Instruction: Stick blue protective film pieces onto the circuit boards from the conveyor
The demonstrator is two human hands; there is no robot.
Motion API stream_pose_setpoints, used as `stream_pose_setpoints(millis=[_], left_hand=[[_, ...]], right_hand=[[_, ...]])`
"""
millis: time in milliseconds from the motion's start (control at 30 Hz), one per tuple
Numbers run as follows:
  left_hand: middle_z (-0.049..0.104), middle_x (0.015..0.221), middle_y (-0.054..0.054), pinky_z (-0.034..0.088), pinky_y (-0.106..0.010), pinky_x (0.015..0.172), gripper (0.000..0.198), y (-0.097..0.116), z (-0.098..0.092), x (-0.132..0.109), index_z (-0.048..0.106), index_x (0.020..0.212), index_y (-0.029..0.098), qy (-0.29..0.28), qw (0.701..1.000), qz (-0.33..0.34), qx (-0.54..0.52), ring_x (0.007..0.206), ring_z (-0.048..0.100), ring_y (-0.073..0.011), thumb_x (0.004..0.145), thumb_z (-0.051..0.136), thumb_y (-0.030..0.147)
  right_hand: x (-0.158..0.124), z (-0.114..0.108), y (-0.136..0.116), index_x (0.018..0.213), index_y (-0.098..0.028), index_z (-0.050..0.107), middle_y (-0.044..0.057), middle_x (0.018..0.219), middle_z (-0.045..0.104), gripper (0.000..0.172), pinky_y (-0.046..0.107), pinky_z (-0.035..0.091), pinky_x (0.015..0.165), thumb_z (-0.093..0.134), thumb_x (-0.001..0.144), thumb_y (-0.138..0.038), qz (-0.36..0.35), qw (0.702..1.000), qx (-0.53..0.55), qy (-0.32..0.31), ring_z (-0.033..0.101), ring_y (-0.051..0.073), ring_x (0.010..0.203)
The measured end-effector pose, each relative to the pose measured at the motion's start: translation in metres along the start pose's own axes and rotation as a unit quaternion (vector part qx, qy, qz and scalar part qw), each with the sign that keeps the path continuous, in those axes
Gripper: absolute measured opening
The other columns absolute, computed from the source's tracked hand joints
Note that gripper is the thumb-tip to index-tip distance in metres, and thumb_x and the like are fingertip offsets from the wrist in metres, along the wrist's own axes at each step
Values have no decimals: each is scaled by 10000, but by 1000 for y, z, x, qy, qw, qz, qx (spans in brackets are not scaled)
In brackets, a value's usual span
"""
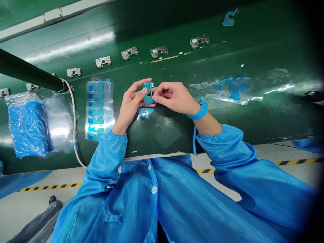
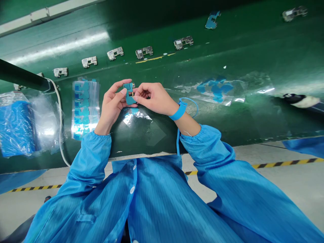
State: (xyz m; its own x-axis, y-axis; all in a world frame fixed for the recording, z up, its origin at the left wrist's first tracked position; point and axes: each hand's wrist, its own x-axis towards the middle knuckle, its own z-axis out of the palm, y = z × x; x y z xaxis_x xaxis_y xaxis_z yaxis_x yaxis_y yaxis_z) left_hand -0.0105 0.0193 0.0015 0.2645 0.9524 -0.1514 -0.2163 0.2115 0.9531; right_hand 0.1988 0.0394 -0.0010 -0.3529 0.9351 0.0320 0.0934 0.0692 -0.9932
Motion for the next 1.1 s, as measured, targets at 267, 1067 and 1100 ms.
stream_pose_setpoints(millis=[267, 1067, 1100], left_hand=[[849, 1317, -70, 745, -418, 965, 574, -2, -1, 0, 675, 1486, 303, -3, 1000, -2, 9, 1126, 858, -273, 1009, 795, 598], [790, 1489, -103, 742, -389, 1002, 767, -14, -13, 5, 612, 1557, 301, -47, 991, 127, 3, 1331, 806, -349, 901, 958, 497], [804, 1462, -97, 746, -376, 983, 756, -12, -12, 4, 622, 1548, 301, -46, 992, 118, -4, 1320, 812, -342, 900, 958, 495]], right_hand=[[0, -1, -1, 803, -238, 736, 43, 818, 742, 269, 412, 630, 830, 932, 854, -416, -5, 1000, 3, -9, 761, 271, 939], [1, 3, 3, 892, -228, 697, -6, 805, 603, 418, 329, 451, 669, 799, 1011, -615, -125, 988, -87, 14, 532, 156, 712], [1, 3, 3, 877, -229, 699, -5, 799, 594, 412, 332, 445, 670, 785, 1023, -604, -135, 986, -92, 17, 527, 160, 715]])
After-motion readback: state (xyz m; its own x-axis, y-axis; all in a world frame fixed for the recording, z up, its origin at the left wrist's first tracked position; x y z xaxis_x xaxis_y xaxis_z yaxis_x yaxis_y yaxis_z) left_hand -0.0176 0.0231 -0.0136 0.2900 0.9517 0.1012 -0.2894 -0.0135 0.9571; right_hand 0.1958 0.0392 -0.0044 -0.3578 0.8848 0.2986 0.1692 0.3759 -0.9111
